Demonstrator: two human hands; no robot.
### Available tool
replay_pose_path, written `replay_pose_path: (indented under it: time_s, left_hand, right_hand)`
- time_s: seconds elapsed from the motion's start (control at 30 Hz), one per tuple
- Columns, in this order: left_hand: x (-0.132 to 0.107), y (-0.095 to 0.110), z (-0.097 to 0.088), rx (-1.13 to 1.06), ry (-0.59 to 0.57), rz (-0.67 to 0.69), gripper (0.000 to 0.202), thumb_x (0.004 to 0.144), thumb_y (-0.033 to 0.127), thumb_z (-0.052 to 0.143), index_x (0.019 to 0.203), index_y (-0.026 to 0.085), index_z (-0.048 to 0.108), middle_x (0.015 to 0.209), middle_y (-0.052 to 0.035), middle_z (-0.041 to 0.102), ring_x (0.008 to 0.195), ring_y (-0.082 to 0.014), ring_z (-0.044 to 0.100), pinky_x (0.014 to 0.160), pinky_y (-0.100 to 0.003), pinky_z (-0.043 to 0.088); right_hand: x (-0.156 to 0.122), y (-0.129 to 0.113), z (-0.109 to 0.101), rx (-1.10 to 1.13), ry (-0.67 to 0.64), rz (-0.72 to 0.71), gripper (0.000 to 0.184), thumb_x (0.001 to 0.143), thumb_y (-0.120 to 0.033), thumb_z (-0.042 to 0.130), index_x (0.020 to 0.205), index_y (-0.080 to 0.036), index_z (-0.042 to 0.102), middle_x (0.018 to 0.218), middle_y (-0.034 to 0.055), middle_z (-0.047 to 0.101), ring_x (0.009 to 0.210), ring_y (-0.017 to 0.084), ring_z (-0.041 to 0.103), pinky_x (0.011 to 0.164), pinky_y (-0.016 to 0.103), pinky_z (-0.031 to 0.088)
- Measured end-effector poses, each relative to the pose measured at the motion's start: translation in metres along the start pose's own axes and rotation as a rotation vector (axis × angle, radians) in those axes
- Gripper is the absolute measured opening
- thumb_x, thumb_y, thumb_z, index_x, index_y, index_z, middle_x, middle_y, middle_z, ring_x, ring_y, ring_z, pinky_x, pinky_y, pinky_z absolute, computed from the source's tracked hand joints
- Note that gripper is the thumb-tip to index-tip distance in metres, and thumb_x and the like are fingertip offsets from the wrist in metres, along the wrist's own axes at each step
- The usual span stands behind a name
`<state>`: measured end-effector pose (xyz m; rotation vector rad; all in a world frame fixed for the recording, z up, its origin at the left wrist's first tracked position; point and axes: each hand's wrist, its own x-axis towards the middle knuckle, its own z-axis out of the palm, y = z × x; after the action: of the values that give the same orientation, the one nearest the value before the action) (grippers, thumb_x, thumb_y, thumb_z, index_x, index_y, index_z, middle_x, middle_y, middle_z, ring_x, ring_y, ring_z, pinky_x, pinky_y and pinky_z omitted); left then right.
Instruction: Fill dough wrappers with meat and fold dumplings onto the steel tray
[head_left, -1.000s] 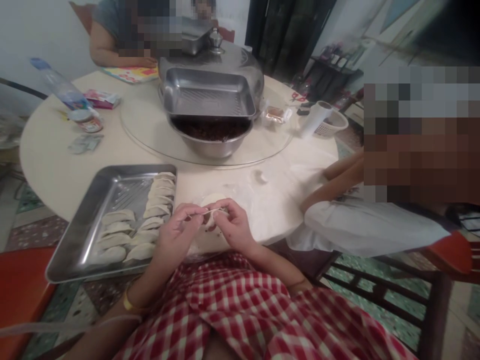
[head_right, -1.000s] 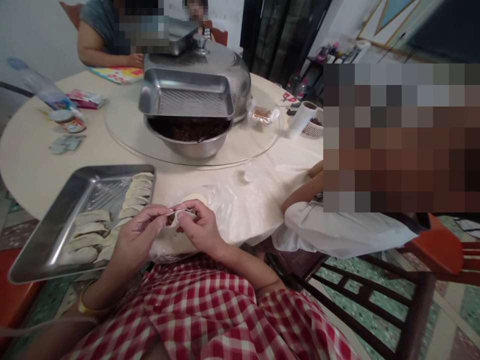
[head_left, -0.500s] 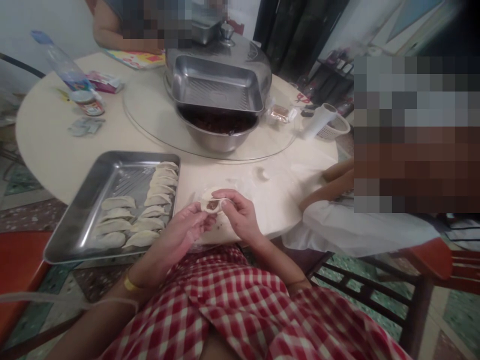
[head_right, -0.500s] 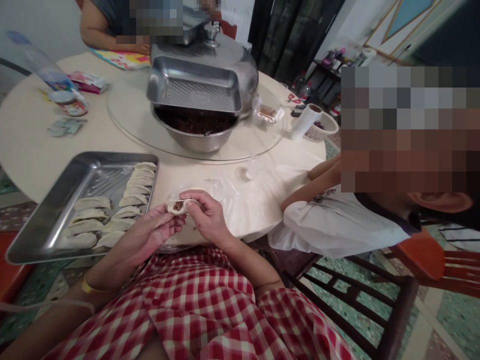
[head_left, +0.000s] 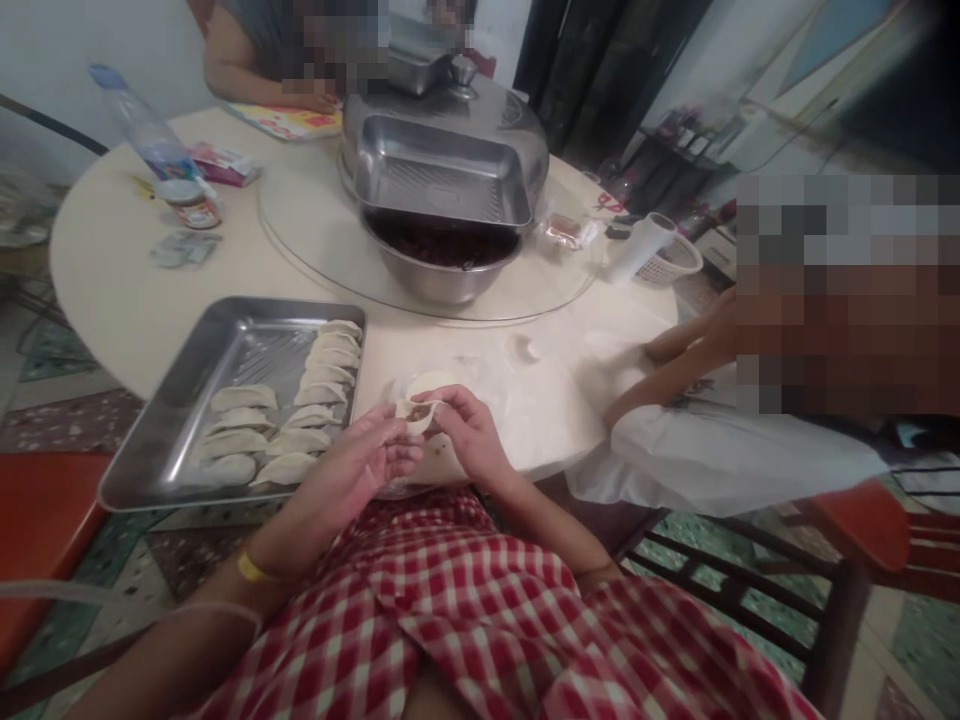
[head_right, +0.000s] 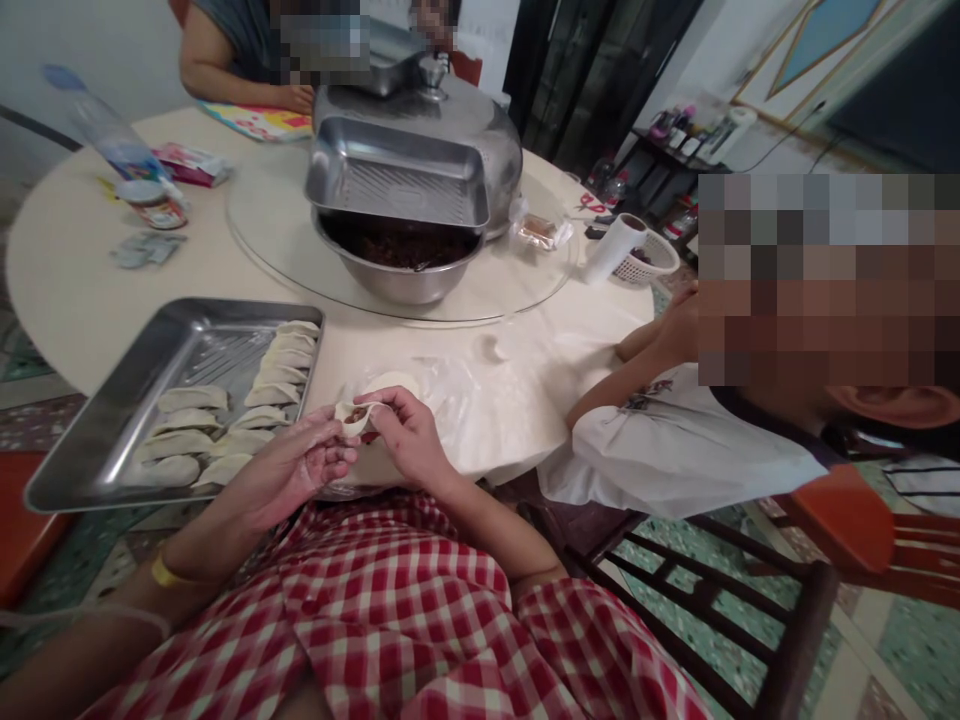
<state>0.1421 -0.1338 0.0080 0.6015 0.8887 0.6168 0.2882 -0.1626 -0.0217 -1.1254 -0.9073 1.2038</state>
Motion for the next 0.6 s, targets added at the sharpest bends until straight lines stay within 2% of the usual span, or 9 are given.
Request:
replay_pose_path:
  time_s: [0.13, 0.27, 0.43, 0.6]
  left_hand:
    - [0.000, -0.003, -0.005, 0.017, -0.010, -0.021, 0.024, 0.069, 0.018, 0.073, 0.085, 0.019, 0.055, 0.054, 0.0056, 0.059, 0.042, -0.0072, 0.053, 0.041, -0.014, 0.042]
    - [-0.005, 0.001, -0.011, 0.131, -0.026, -0.028, 0.029, 0.068, 0.024, 0.075, 0.089, 0.018, 0.056, 0.053, 0.0042, 0.060, 0.042, -0.0083, 0.053, 0.041, -0.016, 0.042]
    - [-0.010, 0.006, -0.007, 0.366, 0.105, 0.039, 0.036, 0.064, 0.035, 0.076, 0.091, 0.019, 0.057, 0.054, 0.0016, 0.064, 0.043, -0.0126, 0.057, 0.042, -0.020, 0.045]
    - [-0.005, 0.004, -0.004, 0.532, 0.080, 0.101, 0.024, 0.062, 0.033, 0.079, 0.070, 0.019, 0.062, 0.050, 0.0006, 0.063, 0.043, -0.0118, 0.056, 0.044, -0.020, 0.045]
  right_hand:
    - [-0.005, -0.004, -0.008, -0.141, -0.040, -0.090, 0.019, 0.084, -0.038, 0.057, 0.093, -0.022, 0.064, 0.097, 0.0019, 0.071, 0.075, 0.010, 0.062, 0.071, 0.026, 0.053]
    - [-0.009, -0.012, -0.016, -0.192, -0.141, -0.057, 0.016, 0.084, -0.036, 0.058, 0.091, -0.023, 0.065, 0.091, 0.0004, 0.071, 0.071, 0.010, 0.062, 0.069, 0.026, 0.053]
    - [-0.017, -0.017, -0.018, -0.226, -0.150, -0.077, 0.016, 0.087, -0.035, 0.056, 0.092, -0.022, 0.065, 0.092, 0.0008, 0.072, 0.069, 0.010, 0.062, 0.070, 0.027, 0.052]
    - [-0.025, -0.022, -0.019, -0.346, -0.151, -0.164, 0.017, 0.090, -0.032, 0.054, 0.097, -0.022, 0.066, 0.103, 0.0035, 0.073, 0.088, 0.014, 0.067, 0.081, 0.030, 0.053]
